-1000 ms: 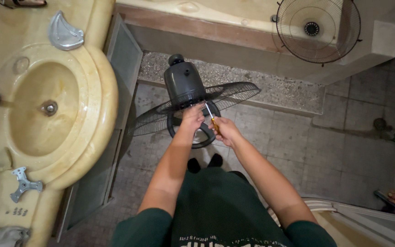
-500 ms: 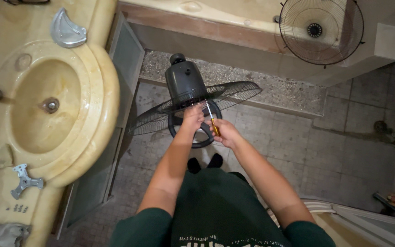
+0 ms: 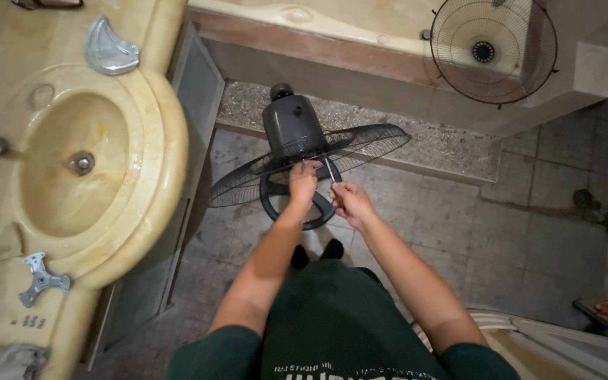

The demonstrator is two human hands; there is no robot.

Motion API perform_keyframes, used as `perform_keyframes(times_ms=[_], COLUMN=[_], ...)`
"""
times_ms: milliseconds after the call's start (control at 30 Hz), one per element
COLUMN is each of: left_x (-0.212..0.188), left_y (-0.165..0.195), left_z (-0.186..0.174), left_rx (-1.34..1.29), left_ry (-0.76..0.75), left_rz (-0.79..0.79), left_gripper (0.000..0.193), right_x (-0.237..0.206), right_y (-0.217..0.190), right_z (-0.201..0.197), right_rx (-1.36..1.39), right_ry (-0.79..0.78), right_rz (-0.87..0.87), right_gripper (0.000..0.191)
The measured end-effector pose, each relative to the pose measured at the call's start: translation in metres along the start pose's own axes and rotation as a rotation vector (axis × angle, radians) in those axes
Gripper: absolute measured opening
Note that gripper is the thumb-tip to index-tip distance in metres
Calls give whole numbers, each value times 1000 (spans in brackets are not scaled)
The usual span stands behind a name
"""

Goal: The person uses a screwdriver to unscrew the blade cap of a pedestal fan and removes the front grille. They wipe the fan blade and the grille cover with a cloth, then reattach the grille cover to the fan and begin screwing the cap back on.

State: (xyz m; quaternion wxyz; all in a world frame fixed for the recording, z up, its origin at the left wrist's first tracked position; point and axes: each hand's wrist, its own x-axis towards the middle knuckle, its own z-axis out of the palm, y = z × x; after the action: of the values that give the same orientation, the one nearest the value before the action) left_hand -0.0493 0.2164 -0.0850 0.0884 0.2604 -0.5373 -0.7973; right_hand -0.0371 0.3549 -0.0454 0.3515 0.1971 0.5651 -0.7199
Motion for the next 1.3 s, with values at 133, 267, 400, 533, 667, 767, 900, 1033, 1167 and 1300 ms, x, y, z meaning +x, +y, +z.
perform_keyframes(times_ms=[133, 267, 400, 533, 667, 767, 900, 1033, 1167, 1300], left_x=[1, 3, 2, 1, 1, 1, 2, 4, 5, 3], left_y=[1, 6, 8, 10, 12, 12, 13, 13, 13, 12], left_z=[-1, -5, -11, -15, -16, -15, -15, -18, -23, -23], left_rx=[165, 173, 360, 503, 504, 521, 557, 742, 825, 883], left_ry=[84, 45, 20, 49, 34, 36, -8, -5, -41, -54], left_rz=[61, -39, 113, 213, 224, 251, 89, 364, 304, 402], left_gripper=[30, 31, 36, 35, 33, 32, 31, 33, 36, 35], right_x=[-1, -2, -6, -11, -10, -8, -8, -7, -7, -13], right_y=[-7, -8, -2, 1, 1, 4, 14, 16, 5, -7], right_z=[4, 7, 11, 13, 11, 14, 22, 22, 7, 14], right_rx=[-5, 11, -23, -2, 28, -21, -168, -137, 423, 206], right_ry=[-26, 7, 21, 97, 93, 96, 154, 92, -404, -269], right_rz=[94, 132, -6, -8, 2, -89, -262, -172, 133, 236], right_gripper=[24, 27, 26, 21, 19, 16, 23, 27, 35, 38])
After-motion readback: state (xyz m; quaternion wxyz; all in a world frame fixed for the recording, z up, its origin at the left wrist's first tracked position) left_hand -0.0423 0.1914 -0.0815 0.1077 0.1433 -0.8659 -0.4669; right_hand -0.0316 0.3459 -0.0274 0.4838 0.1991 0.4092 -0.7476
